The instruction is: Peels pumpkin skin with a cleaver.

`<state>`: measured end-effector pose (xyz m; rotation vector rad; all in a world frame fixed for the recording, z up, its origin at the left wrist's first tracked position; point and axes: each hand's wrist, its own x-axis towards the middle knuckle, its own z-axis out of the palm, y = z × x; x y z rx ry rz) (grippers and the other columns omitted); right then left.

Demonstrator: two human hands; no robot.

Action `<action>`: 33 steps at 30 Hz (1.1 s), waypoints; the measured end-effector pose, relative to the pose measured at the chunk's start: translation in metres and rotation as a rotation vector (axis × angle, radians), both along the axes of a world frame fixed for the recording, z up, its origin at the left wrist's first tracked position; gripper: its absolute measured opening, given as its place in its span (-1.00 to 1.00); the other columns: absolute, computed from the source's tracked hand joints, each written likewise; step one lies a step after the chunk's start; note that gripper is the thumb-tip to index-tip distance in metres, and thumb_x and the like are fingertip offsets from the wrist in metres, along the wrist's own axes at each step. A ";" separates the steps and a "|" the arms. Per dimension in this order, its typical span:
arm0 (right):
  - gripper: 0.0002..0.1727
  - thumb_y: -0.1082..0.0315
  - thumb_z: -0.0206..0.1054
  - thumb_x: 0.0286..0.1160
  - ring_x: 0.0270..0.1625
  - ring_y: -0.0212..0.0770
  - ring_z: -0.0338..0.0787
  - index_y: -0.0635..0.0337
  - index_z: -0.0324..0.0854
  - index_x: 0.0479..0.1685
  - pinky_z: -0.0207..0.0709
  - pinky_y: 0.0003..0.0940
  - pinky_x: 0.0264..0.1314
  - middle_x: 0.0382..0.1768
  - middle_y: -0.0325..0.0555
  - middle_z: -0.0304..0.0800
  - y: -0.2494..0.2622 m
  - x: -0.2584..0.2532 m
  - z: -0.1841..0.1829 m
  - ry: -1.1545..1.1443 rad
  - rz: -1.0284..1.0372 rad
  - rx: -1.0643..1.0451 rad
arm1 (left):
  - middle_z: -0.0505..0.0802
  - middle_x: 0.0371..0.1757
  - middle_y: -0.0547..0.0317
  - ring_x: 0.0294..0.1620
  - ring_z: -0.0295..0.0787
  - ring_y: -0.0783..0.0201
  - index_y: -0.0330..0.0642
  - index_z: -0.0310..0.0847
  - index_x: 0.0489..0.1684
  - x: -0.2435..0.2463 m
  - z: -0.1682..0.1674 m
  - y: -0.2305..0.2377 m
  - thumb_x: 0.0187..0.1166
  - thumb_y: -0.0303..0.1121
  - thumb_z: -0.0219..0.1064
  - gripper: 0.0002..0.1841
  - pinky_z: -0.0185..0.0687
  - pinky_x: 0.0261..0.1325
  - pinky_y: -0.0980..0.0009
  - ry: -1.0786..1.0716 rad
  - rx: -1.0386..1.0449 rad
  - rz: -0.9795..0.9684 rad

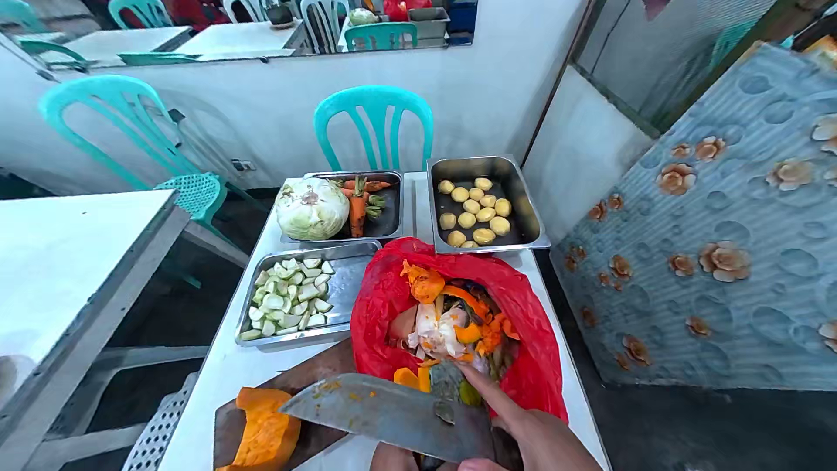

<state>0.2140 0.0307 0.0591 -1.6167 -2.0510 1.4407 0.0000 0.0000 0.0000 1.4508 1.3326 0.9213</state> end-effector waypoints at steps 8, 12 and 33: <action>-0.01 -0.46 0.15 0.52 -0.41 0.10 0.80 -0.14 0.12 0.90 0.64 0.23 -0.29 -0.34 0.08 0.87 -0.007 0.001 -0.007 -0.078 -0.037 0.121 | 0.86 -0.09 -0.15 0.09 0.79 0.11 -0.44 0.75 -0.09 -0.003 -0.001 0.002 0.34 -0.12 0.60 -0.53 0.61 0.34 0.04 0.148 -0.071 -0.034; -0.05 -0.45 0.17 0.53 -0.34 0.10 0.84 -0.18 0.16 0.89 0.66 0.24 -0.23 -0.23 0.07 0.91 -0.007 -0.001 -0.011 -0.057 -0.081 0.140 | 0.87 -0.03 -0.19 0.18 0.76 -0.01 -0.48 0.73 -0.03 0.000 0.001 0.003 0.34 -0.10 0.59 -0.48 0.49 0.47 -0.05 0.192 -0.045 -0.037; -0.03 -0.41 0.21 0.53 -0.09 0.15 0.89 -0.11 0.12 0.89 0.67 0.33 0.01 0.00 0.13 0.90 -0.008 0.006 -0.022 0.047 -0.101 -0.020 | 0.89 0.02 -0.23 0.19 0.80 -0.12 -0.50 0.72 0.04 0.009 -0.003 0.002 0.33 -0.14 0.57 -0.47 0.39 0.54 -0.12 0.443 0.158 -0.100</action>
